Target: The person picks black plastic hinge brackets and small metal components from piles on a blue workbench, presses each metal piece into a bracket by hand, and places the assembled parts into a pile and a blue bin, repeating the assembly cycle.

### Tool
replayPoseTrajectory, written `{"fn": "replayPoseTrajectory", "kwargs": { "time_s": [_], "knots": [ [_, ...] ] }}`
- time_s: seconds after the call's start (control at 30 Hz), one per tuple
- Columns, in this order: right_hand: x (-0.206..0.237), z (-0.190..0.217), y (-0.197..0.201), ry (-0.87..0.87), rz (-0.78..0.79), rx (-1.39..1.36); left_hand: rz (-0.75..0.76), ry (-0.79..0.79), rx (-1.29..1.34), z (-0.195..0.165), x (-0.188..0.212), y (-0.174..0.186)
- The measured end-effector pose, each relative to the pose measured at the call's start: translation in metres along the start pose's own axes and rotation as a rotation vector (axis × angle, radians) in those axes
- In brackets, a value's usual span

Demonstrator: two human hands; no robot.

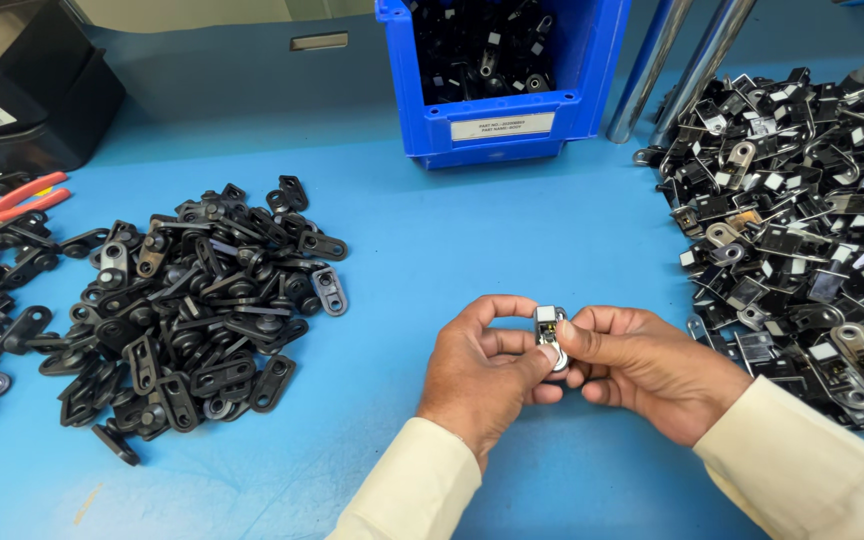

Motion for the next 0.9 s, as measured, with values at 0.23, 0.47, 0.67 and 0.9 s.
{"fn": "replayPoseTrajectory", "kwargs": {
  "time_s": [0.23,0.47,0.67,0.9],
  "knots": [
    [0.005,0.004,-0.005,0.028,-0.196,0.040,-0.165,-0.075,-0.218,0.000,-0.001,-0.015],
    [0.047,-0.001,-0.048,0.607,-0.663,0.840,-0.284,-0.187,-0.323,-0.003,0.005,-0.028],
    [0.045,0.001,-0.031,0.370,-0.428,0.573,-0.361,-0.118,-0.122,0.000,0.003,-0.029],
    [0.032,-0.002,-0.010,0.133,-0.244,-0.059,-0.371,-0.060,-0.009,0.003,0.011,-0.050]
  ]
}}
Point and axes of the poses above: each hand's wrist, its own x-axis away from the middle knuckle, its own y-axis out of the back of the hand, z = x × y, the point moved 2 cm from there along -x, towards the middle knuckle, and after that the axes turned 4 degrees about x, right-handed, at the moved point
